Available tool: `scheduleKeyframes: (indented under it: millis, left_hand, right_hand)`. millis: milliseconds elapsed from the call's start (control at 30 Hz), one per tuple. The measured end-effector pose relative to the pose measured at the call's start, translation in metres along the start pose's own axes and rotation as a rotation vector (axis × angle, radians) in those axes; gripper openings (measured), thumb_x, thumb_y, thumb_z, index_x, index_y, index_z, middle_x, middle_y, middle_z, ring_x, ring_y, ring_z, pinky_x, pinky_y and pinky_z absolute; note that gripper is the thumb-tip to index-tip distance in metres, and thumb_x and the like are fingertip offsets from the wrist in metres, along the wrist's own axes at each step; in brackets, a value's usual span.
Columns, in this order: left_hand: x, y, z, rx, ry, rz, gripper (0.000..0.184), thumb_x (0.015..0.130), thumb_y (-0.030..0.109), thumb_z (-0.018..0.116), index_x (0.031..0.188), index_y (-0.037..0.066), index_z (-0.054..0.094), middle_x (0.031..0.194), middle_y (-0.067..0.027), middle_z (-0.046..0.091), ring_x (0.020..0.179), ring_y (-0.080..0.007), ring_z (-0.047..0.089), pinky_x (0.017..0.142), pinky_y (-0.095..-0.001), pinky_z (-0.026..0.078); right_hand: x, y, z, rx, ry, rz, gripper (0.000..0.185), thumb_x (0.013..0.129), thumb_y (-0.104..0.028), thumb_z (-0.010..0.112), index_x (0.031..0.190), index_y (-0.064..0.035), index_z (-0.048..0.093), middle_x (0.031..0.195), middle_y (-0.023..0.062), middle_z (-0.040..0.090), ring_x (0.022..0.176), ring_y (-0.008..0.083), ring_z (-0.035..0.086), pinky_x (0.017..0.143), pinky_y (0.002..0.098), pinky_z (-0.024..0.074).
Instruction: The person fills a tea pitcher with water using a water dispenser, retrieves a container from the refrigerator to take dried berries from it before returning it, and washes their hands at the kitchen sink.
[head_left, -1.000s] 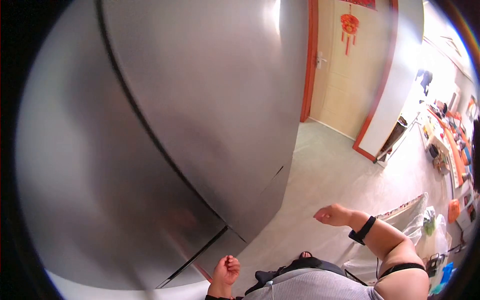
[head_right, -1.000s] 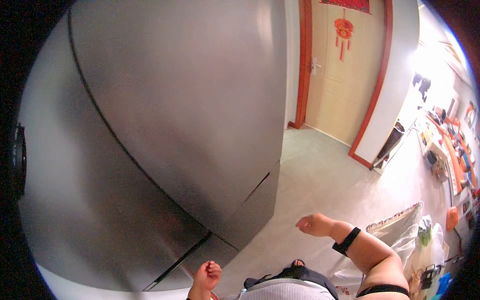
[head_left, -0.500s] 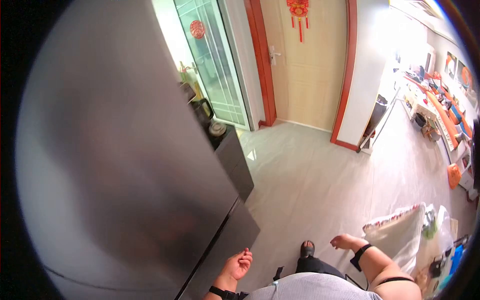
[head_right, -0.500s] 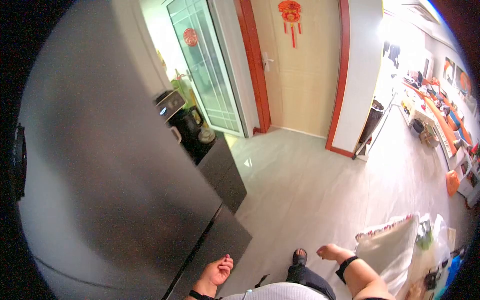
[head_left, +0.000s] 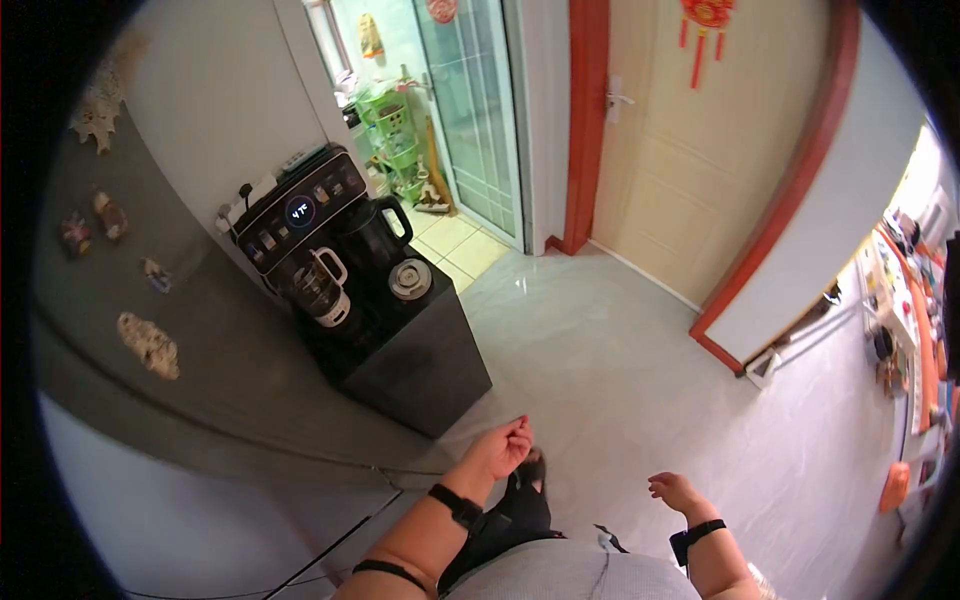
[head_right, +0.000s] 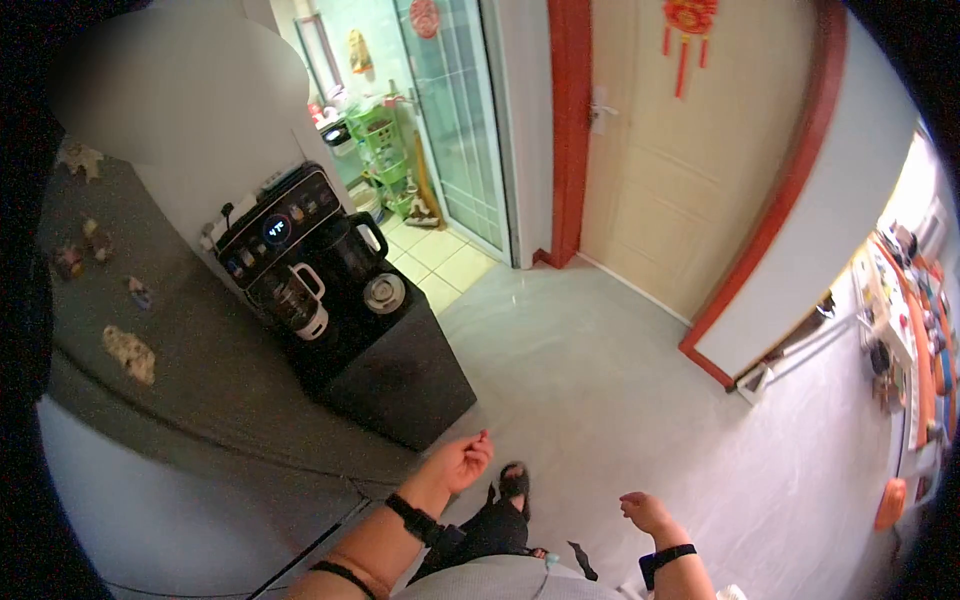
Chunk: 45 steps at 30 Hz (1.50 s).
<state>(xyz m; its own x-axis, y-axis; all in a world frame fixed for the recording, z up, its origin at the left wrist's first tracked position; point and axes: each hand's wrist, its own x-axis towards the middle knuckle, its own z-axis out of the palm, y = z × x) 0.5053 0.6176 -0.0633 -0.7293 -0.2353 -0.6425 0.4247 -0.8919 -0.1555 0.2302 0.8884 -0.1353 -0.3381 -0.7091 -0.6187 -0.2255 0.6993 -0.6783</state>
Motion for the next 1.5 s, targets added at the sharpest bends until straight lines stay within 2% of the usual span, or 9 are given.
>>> scheduleKeyframes:
  millis: [200,267,333,400,533,700,833,933,1500]
  left_hand:
    - [0.114,0.102,0.111,-0.005,-0.142,-0.035,0.013,0.090,0.006,0.038,0.095,-0.001,0.049,0.075,-0.0037,0.044,0.055,-0.0076,0.043,0.042,-0.0149,0.036]
    - [0.144,0.137,0.153,-0.004,-0.164,-0.022,0.013,0.090,0.006,0.039,0.095,0.000,0.049,0.074,-0.0035,0.045,0.055,-0.0082,0.043,0.042,-0.0154,0.037]
    - [0.179,0.181,0.198,0.019,-0.194,0.009,0.013,0.089,0.007,0.039,0.094,0.000,0.049,0.073,-0.0033,0.045,0.055,-0.0088,0.043,0.043,-0.0159,0.038]
    - [0.214,0.220,0.228,0.012,-0.152,0.076,0.011,0.088,0.008,0.042,0.094,0.002,0.050,0.071,-0.0021,0.047,0.055,-0.0085,0.044,0.046,-0.0168,0.040]
    - [0.277,0.295,0.283,-0.084,-0.237,0.160,0.014,0.087,0.011,0.043,0.093,0.002,0.052,0.077,-0.0045,0.053,0.067,-0.0150,0.053,0.059,-0.0253,0.047]
    - [0.315,0.387,0.362,-0.117,-0.315,0.424,0.023,0.089,0.017,0.039,0.095,0.002,0.055,0.090,-0.0078,0.057,0.087,-0.0203,0.054,0.078,-0.0325,0.046]
    - [0.323,0.465,0.412,-0.158,-0.320,0.548,0.032,0.090,0.025,0.036,0.103,0.002,0.054,0.103,-0.0102,0.056,0.100,-0.0220,0.051,0.089,-0.0354,0.041]
    - [0.324,0.518,0.434,-0.173,-0.323,0.628,0.035,0.091,0.028,0.035,0.106,0.002,0.053,0.109,-0.0106,0.054,0.105,-0.0224,0.050,0.092,-0.0364,0.039]
    - [0.290,0.995,0.454,-0.342,-0.217,0.855,0.021,0.087,0.011,0.041,0.103,0.001,0.050,0.105,-0.0120,0.054,0.097,-0.0225,0.054,0.084,-0.0333,0.045]
  right_hand:
    - [0.121,-0.004,-0.085,0.001,0.111,0.166,0.023,0.084,-0.013,0.047,0.099,0.0018,0.057,0.090,0.0110,0.063,0.080,0.0177,0.061,0.065,0.0286,0.0481]
    - [0.158,0.064,-0.128,-0.900,-0.076,-0.183,0.024,0.082,-0.022,0.046,0.092,-0.0031,0.058,0.084,0.0103,0.064,0.073,0.0199,0.062,0.063,0.0332,0.0489]
    - [0.172,0.034,-0.146,0.081,0.012,0.677,0.018,0.082,-0.021,0.048,0.091,-0.0071,0.056,0.082,0.0099,0.063,0.072,0.0218,0.062,0.058,0.0344,0.0484]
    - [0.201,0.090,-0.188,-0.969,-0.152,0.002,0.018,0.078,-0.023,0.051,0.077,-0.0073,0.059,0.084,0.0126,0.062,0.079,0.0280,0.060,0.067,0.0381,0.0484]
    - [0.270,0.056,-0.216,-0.975,-0.096,-0.028,0.023,0.077,-0.030,0.051,0.078,-0.0084,0.060,0.082,0.0132,0.062,0.081,0.0296,0.059,0.069,0.0395,0.0476]
    - [0.416,-0.132,-0.271,-0.348,-0.264,0.352,0.018,0.082,-0.020,0.049,0.096,-0.0100,0.054,0.080,0.0103,0.063,0.071,0.0242,0.062,0.056,0.0344,0.0479]
    - [0.639,-0.209,-0.321,-1.410,-0.338,-0.302,0.022,0.077,-0.021,0.049,0.073,-0.0064,0.065,0.081,0.0156,0.063,0.077,0.0295,0.061,0.071,0.0409,0.0474]
    - [0.734,-0.400,-0.319,-0.842,0.059,-0.234,0.033,0.078,-0.029,0.044,0.084,-0.0008,0.061,0.086,0.0215,0.059,0.084,0.0378,0.056,0.077,0.0445,0.0438]
    - [1.071,-0.966,0.026,-0.930,-0.495,-0.679,0.029,0.078,-0.024,0.053,0.101,-0.0064,0.060,0.088,0.0106,0.064,0.080,0.0213,0.060,0.072,0.0322,0.0471]
